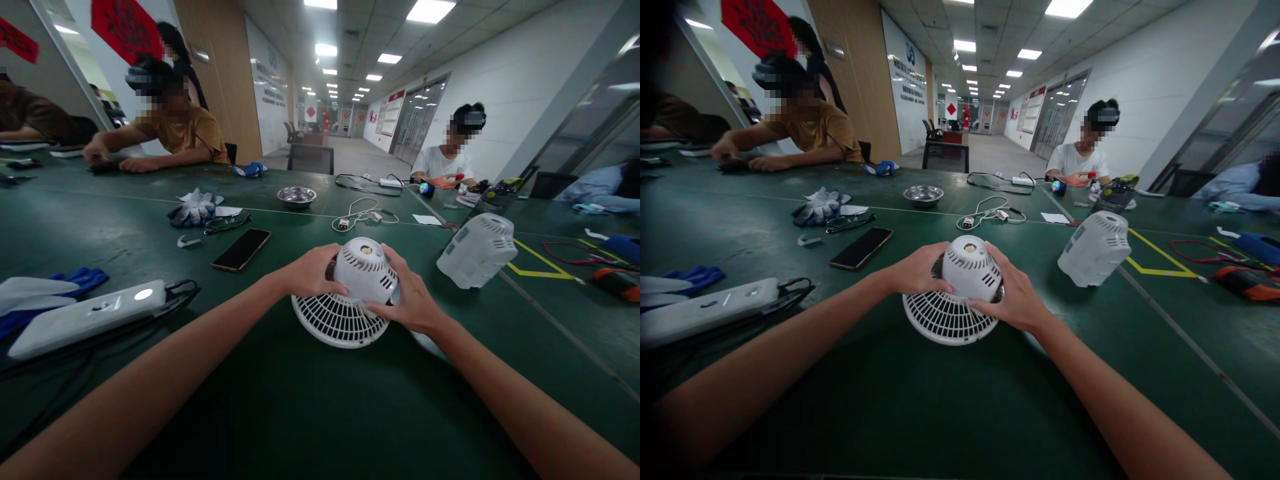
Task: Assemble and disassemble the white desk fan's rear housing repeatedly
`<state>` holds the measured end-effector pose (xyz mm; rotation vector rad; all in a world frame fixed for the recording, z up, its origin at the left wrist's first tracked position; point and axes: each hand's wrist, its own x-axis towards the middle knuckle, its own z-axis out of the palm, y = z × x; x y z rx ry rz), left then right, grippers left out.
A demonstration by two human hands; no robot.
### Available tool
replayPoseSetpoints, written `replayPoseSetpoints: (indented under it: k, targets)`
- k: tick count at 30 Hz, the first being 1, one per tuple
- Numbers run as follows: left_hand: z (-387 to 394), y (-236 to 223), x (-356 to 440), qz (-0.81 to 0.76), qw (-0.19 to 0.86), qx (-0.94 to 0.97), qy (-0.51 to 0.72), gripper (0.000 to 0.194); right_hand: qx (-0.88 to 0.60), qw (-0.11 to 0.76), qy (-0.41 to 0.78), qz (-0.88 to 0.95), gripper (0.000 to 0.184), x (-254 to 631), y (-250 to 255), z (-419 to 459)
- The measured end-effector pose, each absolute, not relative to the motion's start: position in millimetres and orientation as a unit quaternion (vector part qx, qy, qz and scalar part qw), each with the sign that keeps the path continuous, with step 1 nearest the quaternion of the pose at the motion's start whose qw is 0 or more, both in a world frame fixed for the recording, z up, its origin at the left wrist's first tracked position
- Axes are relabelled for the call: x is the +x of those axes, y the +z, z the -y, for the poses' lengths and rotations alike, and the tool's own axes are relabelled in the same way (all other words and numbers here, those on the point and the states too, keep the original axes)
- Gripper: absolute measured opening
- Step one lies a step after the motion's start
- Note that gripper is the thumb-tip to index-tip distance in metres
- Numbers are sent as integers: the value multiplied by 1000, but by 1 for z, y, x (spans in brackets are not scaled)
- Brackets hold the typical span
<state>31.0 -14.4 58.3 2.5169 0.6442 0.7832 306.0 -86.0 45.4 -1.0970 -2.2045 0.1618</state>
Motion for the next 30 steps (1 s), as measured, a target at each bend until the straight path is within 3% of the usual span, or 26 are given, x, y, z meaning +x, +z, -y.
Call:
replayPoseSetpoints:
  k: [3,8,10,17,23,25,27,30]
  targets:
    - [14,58,30,-217,225,902,296,74,-430,330,93,835,123,306,45,87]
    - [26,57,36,-193,243,907,285,130,-400,326,205,832,95,307,47,95]
    - [33,57,42,-207,219,906,296,140,-379,324,227,836,91,308,48,95]
    - [44,56,49,-194,180,904,334,108,-369,322,234,840,92,307,51,94]
    - [25,61,35,-217,208,910,286,117,-394,305,209,841,91,303,57,98]
    - [8,64,15,-316,203,882,285,118,-397,305,212,839,90,305,56,97]
    - [-12,61,-15,-527,117,793,284,107,-399,308,211,837,88,307,55,96]
    - [-39,49,-67,-764,42,623,161,110,-395,307,205,842,88,308,55,95]
